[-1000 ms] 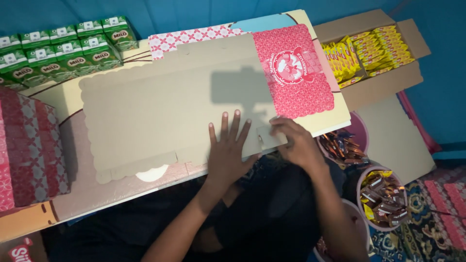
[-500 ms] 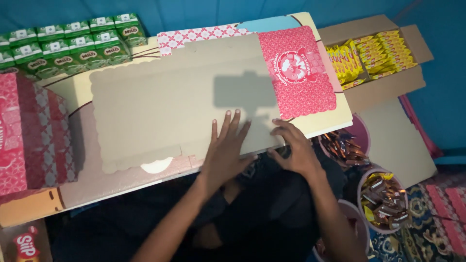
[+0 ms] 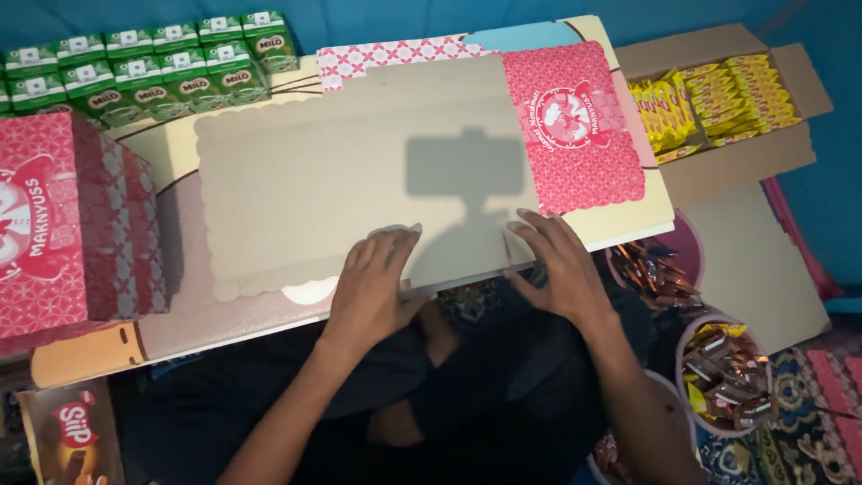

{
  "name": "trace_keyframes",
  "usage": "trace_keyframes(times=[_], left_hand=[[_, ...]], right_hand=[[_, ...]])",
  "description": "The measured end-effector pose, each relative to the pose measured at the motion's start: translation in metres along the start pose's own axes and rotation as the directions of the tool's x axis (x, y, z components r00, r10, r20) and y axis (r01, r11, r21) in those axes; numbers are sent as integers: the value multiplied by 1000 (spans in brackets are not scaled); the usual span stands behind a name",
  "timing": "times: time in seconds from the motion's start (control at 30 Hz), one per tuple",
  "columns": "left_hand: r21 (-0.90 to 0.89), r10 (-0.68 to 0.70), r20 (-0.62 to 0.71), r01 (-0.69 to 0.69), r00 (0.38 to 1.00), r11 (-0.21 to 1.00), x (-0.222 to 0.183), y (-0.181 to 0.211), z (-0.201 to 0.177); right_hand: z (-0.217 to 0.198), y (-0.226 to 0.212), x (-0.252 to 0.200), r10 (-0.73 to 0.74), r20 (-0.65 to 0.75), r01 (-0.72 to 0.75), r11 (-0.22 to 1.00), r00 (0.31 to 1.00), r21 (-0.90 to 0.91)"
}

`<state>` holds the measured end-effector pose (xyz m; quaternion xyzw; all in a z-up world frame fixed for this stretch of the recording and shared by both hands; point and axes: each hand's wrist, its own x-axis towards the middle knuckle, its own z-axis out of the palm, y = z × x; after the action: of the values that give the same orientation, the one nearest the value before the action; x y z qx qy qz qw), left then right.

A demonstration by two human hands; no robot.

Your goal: Applying adhesive stickers to a cardboard box template for assembly

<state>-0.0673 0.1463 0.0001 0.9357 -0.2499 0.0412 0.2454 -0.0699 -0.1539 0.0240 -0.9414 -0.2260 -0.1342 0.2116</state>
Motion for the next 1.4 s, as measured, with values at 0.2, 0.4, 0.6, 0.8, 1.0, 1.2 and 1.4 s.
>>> trace_keyframes(times=[0.2, 0.4, 0.6, 0.8, 1.0, 1.2, 1.4], left_hand=[[-72, 23, -122, -32, 992, 997, -4, -3, 1], [-101, 36, -189, -56, 981, 993, -5, -7, 5], [-130, 17, -202, -44, 979, 991, -4, -12, 13], [-45, 61, -227, -73, 972, 996, -1, -17, 18], [-20, 89, -164, -94, 982, 995, 11, -16, 8], [9, 12, -55, -12, 998, 1000, 19, -3, -9], [172, -51, 51, 41, 997, 984, 18, -12, 9]], right_hand=[[-2, -7, 12, -103, 39, 103, 995, 994, -4], [2, -9, 21, -152, 86, 150, 988, 985, 30], [7, -4, 19, -163, 72, 161, 987, 984, 28], [9, 12, 18, -181, 102, 174, 982, 978, 71], [21, 18, 26, -212, 54, 209, 976, 976, 64], [43, 31, 13, -162, 32, 161, 987, 986, 24], [60, 39, 3, -99, 1, 99, 995, 995, -11]])
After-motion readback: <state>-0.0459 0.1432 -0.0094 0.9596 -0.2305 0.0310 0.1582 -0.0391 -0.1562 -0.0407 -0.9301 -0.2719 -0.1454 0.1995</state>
